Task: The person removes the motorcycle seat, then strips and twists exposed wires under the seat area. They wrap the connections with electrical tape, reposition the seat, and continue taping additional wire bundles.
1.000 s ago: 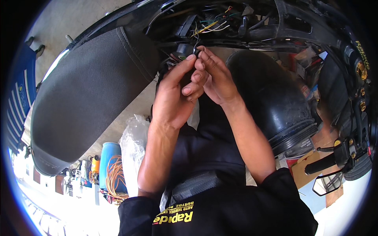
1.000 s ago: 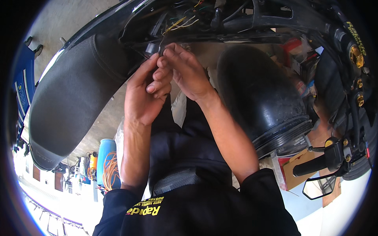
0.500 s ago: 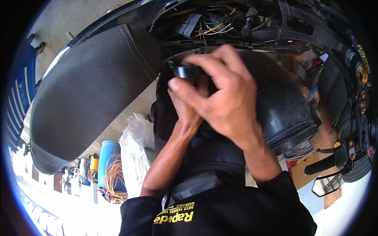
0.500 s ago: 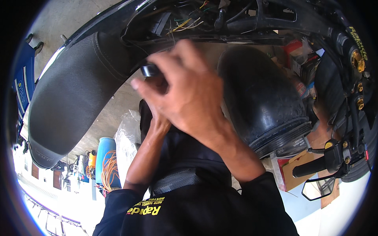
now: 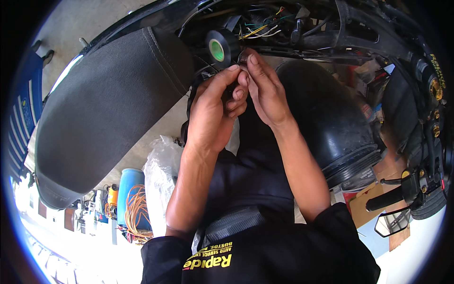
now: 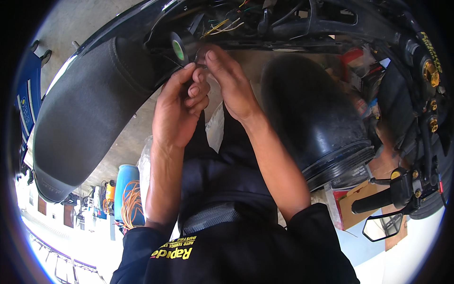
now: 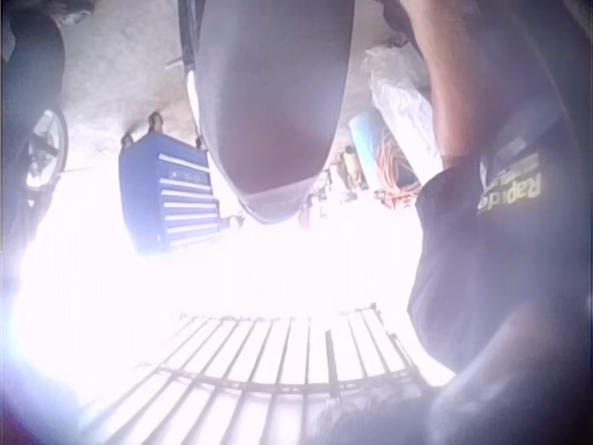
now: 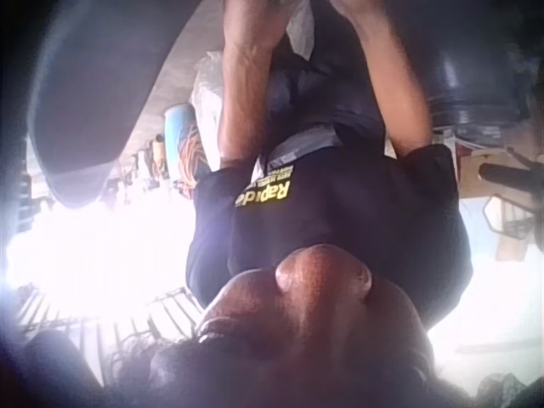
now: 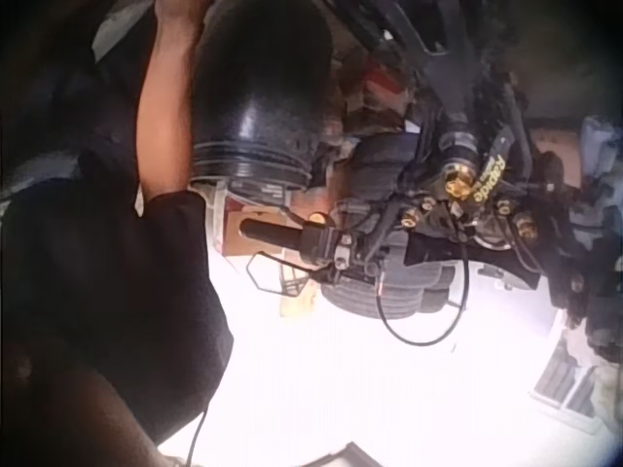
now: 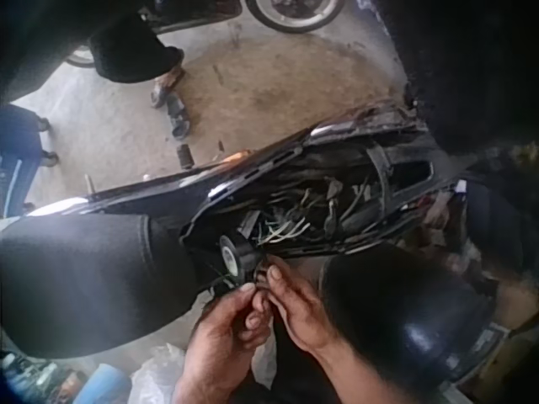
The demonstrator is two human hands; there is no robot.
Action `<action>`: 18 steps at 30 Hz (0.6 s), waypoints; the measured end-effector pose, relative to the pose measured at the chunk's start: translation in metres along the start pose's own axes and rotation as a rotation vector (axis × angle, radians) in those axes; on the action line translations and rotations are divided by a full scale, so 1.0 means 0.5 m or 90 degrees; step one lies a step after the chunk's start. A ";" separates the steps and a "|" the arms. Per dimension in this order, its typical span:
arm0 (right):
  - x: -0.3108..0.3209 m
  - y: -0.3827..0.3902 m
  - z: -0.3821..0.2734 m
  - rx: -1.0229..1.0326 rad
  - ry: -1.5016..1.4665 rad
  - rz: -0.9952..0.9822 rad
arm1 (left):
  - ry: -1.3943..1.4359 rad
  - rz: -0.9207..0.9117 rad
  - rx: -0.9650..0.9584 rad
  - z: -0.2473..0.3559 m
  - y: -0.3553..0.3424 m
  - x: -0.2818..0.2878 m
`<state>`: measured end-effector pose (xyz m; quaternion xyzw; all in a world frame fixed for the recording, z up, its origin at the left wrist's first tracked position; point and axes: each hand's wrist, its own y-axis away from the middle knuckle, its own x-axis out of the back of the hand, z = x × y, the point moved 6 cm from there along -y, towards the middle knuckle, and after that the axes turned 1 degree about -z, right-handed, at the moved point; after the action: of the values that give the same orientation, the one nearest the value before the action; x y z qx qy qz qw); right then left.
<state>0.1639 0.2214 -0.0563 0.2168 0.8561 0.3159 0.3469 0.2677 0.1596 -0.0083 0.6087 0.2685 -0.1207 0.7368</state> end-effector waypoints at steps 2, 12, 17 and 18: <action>-0.008 0.003 0.002 -0.009 -0.037 -0.006 | 0.042 -0.013 0.030 -0.004 0.002 0.003; 0.005 0.009 -0.044 0.020 0.185 0.011 | -0.420 0.137 -0.173 0.012 0.013 0.039; -0.023 0.062 -0.142 0.137 0.647 0.127 | -0.607 0.264 -0.361 0.001 0.019 0.049; -0.044 0.073 -0.155 0.165 0.684 0.124 | -0.626 0.275 -0.429 -0.001 0.021 0.041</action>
<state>0.1274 0.2042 0.0224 0.1443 0.9203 0.3046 -0.1984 0.2899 0.1653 -0.0110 0.2573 -0.2073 -0.1436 0.9328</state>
